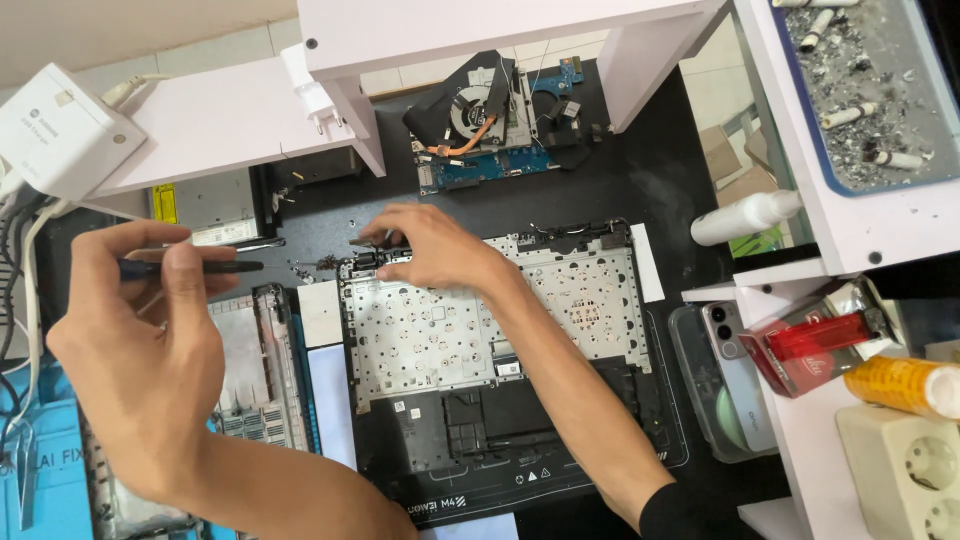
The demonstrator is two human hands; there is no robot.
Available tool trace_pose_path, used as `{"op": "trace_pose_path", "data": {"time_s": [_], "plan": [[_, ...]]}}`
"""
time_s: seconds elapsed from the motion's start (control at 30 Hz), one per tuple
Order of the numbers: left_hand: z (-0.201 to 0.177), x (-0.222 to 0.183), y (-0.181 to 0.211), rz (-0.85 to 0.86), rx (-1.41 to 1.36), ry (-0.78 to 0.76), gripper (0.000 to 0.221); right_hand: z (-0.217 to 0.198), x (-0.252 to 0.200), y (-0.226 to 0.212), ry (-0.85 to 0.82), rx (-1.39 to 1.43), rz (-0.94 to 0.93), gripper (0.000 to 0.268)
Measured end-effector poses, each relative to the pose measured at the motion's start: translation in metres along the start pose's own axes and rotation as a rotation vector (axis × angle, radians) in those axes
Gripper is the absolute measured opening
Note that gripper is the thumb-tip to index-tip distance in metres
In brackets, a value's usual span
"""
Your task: Disassembling and inspecting internal components of a laptop at a workbench.
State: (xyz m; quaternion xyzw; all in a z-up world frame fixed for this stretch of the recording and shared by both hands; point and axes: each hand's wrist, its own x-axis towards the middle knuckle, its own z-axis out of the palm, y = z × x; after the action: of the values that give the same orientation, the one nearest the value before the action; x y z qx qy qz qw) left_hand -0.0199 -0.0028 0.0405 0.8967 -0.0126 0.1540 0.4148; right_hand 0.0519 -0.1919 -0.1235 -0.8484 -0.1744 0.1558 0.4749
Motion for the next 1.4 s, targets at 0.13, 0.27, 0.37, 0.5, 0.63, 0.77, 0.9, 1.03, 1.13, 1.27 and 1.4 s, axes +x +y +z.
{"op": "trace_pose_path", "data": {"time_s": [0.13, 0.27, 0.37, 0.5, 0.63, 0.77, 0.9, 1.03, 1.13, 1.27, 1.4], "plan": [[0.008, 0.005, -0.004, 0.048, -0.003, 0.001, 0.012, -0.006, -0.001, 0.009, 0.166, 0.212, -0.134, 0.069], [0.016, 0.008, -0.017, 0.048, -0.047, -0.033, 0.012, -0.001, 0.002, 0.023, 0.203, 0.209, -0.149, 0.040], [0.020, 0.008, -0.023, 0.073, -0.041, -0.057, 0.012, 0.001, 0.002, 0.024, 0.230, 0.219, -0.123, 0.025], [0.025, 0.011, -0.022, 0.058, -0.029, -0.072, 0.012, 0.002, 0.002, 0.026, 0.279, 0.245, -0.109, 0.018], [0.028, 0.012, -0.025, 0.062, -0.044, -0.083, 0.012, 0.003, 0.004, 0.031, 0.311, 0.242, -0.117, 0.017], [0.028, 0.013, -0.008, 0.067, -0.044, -0.068, 0.011, 0.006, 0.004, 0.038, 0.381, 0.129, -0.201, 0.012], [0.029, 0.014, -0.003, 0.063, -0.039, -0.058, 0.010, 0.010, 0.003, 0.043, 0.428, -0.040, -0.218, 0.010], [0.029, 0.014, -0.008, 0.071, -0.058, -0.069, 0.010, 0.014, 0.007, 0.050, 0.408, -0.118, -0.199, 0.009], [0.029, 0.012, -0.006, 0.100, -0.045, -0.062, 0.010, 0.014, 0.007, 0.049, 0.387, -0.115, -0.159, 0.010], [0.027, 0.010, -0.005, 0.117, -0.016, -0.054, 0.009, 0.010, 0.001, 0.041, 0.381, -0.082, -0.145, 0.013], [0.023, 0.009, -0.011, 0.109, -0.095, -0.044, 0.009, 0.000, -0.001, 0.035, 0.377, -0.049, -0.159, 0.017]]}}
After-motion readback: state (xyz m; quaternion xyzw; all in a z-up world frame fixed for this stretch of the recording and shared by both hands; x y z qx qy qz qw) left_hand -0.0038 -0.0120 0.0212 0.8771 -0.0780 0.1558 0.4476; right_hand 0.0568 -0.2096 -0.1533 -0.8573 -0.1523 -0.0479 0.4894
